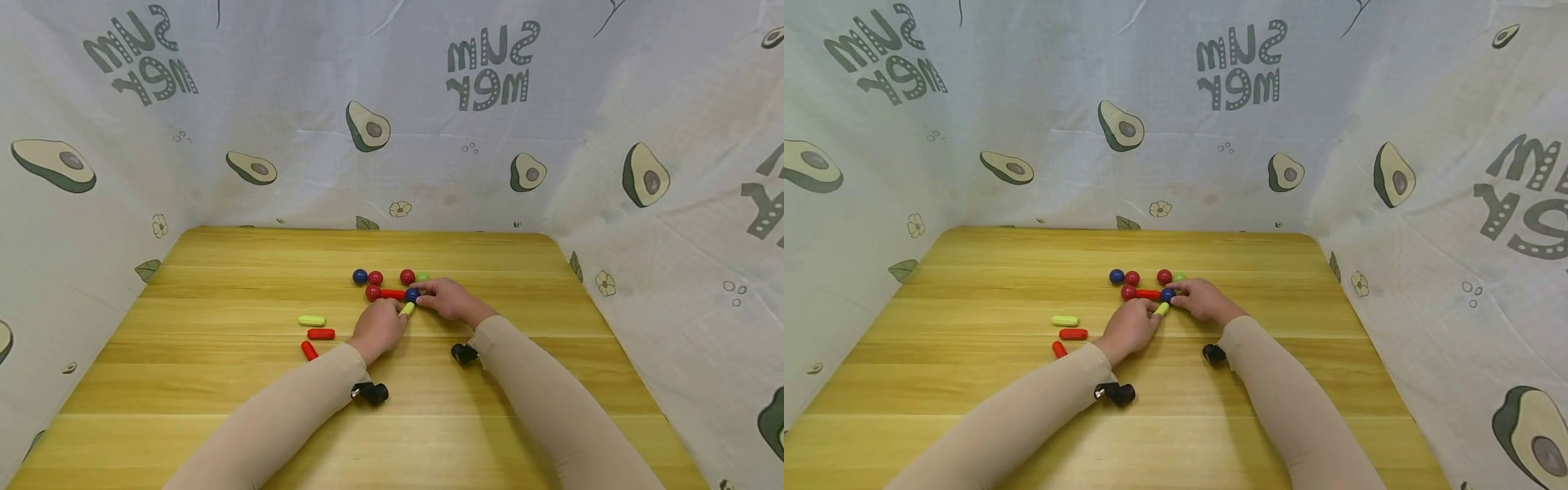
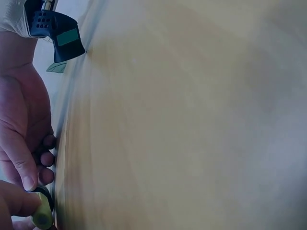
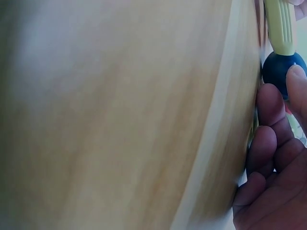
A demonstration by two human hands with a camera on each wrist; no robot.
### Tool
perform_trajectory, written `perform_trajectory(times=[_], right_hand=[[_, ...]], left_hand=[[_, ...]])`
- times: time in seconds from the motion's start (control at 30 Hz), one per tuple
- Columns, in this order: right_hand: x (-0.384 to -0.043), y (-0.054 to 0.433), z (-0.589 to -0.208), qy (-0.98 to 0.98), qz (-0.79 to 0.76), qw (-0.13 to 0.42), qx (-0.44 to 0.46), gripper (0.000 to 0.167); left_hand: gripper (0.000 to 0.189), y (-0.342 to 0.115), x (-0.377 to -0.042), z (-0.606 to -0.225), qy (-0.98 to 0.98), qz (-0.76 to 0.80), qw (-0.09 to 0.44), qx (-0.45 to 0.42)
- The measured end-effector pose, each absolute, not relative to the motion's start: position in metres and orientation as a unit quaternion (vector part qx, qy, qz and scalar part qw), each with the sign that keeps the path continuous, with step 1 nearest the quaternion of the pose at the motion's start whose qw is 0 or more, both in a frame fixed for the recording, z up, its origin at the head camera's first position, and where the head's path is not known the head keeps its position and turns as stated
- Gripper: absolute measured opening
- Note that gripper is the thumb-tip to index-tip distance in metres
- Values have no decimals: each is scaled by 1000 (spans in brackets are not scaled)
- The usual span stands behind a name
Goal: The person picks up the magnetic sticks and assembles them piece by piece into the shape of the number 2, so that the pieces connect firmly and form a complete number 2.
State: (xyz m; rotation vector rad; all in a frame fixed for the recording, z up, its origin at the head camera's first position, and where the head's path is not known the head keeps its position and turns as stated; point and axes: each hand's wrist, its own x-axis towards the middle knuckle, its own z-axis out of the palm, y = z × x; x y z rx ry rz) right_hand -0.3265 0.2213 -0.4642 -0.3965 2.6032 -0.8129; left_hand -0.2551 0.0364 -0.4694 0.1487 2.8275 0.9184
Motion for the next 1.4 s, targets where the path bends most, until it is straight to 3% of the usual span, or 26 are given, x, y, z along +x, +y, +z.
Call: perform_trajectory(times=[1.4], right_hand=[[-327, 223, -465, 922, -301, 192, -150, 44]], left_hand=[[42, 44, -254, -470, 940, 325, 85, 56]])
